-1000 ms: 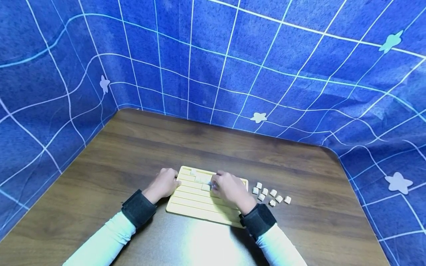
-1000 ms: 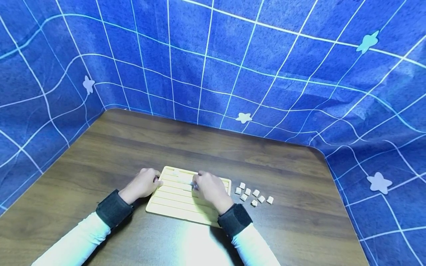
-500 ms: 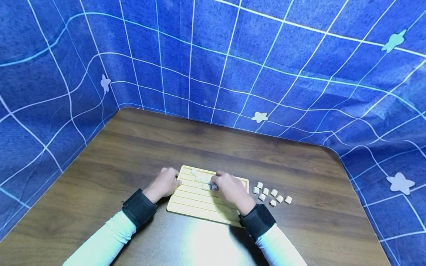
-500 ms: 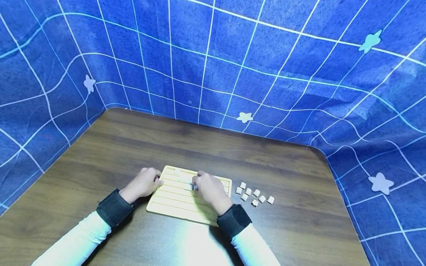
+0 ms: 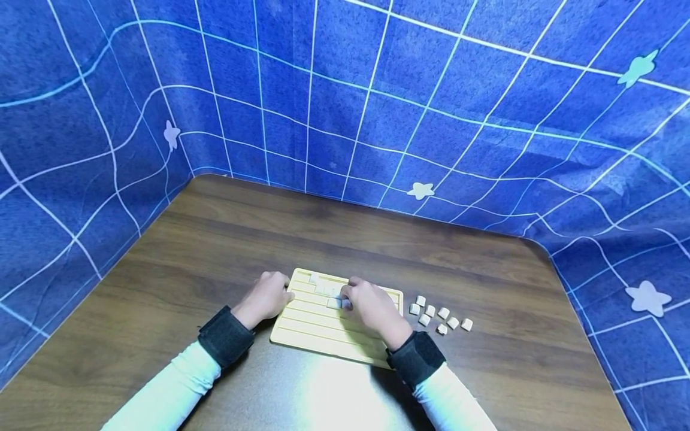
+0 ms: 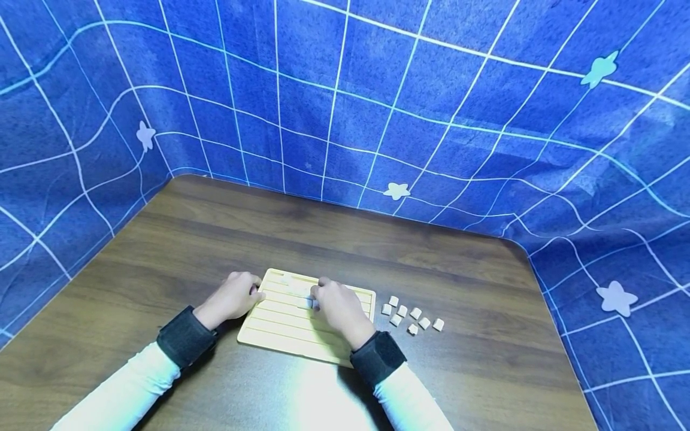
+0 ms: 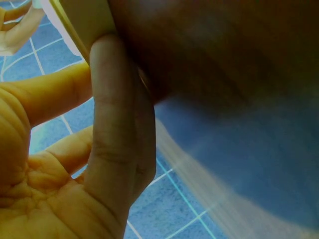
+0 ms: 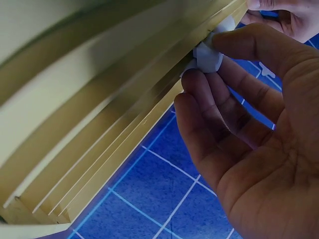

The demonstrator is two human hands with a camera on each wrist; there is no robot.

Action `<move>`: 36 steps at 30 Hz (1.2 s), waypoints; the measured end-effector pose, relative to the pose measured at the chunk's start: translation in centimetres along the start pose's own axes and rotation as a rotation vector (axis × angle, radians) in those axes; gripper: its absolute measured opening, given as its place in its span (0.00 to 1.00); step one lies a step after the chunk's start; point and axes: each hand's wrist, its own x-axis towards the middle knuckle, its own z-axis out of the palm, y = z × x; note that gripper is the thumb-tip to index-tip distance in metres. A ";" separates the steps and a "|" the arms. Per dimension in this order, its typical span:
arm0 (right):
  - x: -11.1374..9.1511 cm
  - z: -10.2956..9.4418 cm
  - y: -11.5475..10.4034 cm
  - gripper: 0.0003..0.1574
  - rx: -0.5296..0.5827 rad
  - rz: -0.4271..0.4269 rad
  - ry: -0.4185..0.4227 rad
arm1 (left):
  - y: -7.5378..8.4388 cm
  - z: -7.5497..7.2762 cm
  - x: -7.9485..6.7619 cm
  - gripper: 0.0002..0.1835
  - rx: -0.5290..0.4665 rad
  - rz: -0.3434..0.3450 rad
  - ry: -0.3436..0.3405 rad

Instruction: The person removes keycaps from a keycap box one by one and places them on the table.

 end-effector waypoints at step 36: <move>-6.1 -1.9 6.0 0.07 0.128 0.195 0.141 | 0.0 0.0 0.1 0.07 -0.009 -0.017 -0.017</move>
